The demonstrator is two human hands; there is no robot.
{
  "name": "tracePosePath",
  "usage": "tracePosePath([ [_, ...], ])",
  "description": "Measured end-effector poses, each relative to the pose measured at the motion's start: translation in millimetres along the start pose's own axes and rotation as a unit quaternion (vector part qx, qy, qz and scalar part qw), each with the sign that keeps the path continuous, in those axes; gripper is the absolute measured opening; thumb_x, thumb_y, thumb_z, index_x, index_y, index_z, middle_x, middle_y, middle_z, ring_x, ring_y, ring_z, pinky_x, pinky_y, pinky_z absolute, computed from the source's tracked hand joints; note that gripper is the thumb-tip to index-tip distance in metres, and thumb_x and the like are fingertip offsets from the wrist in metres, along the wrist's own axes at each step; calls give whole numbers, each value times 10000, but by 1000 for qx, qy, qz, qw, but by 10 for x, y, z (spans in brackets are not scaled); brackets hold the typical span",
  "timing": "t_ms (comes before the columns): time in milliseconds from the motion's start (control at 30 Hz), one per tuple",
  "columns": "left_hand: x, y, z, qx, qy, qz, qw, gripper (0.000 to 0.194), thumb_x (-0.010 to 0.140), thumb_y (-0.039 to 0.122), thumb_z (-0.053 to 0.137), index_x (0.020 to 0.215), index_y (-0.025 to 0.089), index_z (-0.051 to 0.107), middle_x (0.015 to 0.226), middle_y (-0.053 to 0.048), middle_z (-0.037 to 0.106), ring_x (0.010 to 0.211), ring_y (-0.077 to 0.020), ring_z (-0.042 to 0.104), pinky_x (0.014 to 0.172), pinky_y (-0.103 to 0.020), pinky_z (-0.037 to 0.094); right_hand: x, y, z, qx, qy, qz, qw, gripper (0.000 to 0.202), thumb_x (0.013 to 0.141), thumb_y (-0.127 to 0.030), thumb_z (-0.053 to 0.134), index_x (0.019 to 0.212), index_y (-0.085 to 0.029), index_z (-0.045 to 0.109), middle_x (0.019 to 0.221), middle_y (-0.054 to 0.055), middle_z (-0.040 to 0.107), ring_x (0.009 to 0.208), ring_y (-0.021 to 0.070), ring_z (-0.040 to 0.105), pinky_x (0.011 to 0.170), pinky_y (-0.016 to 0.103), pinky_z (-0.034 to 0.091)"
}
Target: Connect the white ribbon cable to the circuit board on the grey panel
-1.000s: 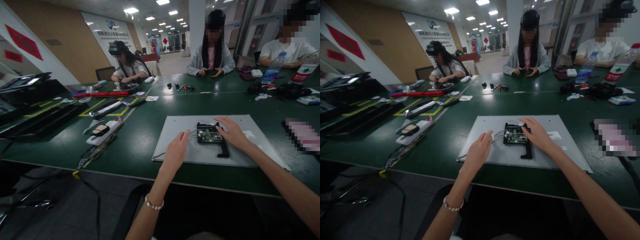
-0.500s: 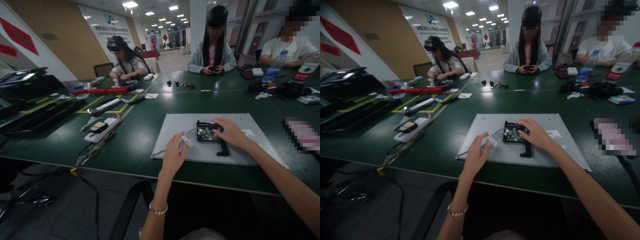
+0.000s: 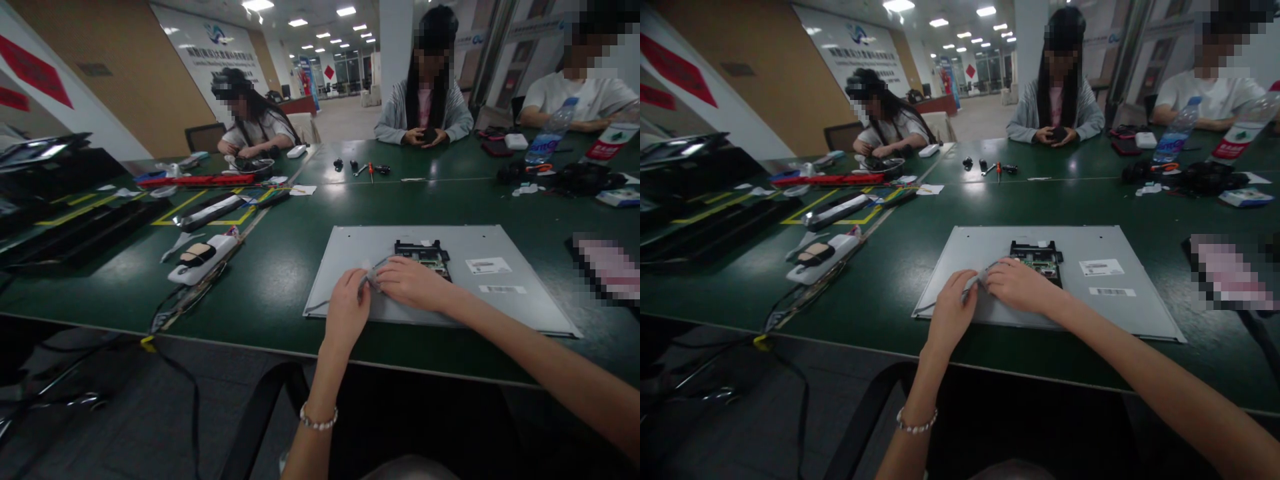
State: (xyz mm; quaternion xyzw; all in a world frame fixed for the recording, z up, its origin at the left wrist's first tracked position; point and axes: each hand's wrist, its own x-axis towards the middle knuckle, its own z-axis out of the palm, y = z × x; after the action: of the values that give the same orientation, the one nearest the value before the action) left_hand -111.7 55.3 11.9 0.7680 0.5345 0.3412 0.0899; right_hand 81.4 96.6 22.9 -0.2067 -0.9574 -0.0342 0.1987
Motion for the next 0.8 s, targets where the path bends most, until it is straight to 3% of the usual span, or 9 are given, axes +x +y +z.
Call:
tracePosePath([
  [200,-7,-33,60,22,-32,50,998,386,958,114,375,1282,181,575,1365,-103,587,1327,-206,490,1135,-442,381,-90,-25,95,-35,22,20,999,230,942,-84,504,993,-139,722,1057,116,733,1027,228,654,1006,450,449],
  [433,-26,14,76,94,-116,27,988,407,970,144,364,1335,198,536,1442,-103,528,1395,-217,416,1153,-494,312,-93,-40,134,-37,7,15,999,216,949,-99,501,985,-135,710,1081,117,725,1001,221,659,967,407,485],
  [633,7,45,93,113,-109,30,987,366,958,128,387,1285,194,538,1396,-116,562,1315,-229,502,1117,-462,362,-106,-90,123,2,-2,20,1000,198,943,-128,509,974,-124,705,1039,133,724,989,235,658,909,394,511],
  [800,65,109,145,123,-88,5,989,282,924,84,425,1147,194,556,1211,-114,648,1134,-245,610,989,-407,465,-104,-148,29,24,-11,31,999,225,955,-176,493,919,-135,712,971,123,731,921,228,664,885,391,510],
])
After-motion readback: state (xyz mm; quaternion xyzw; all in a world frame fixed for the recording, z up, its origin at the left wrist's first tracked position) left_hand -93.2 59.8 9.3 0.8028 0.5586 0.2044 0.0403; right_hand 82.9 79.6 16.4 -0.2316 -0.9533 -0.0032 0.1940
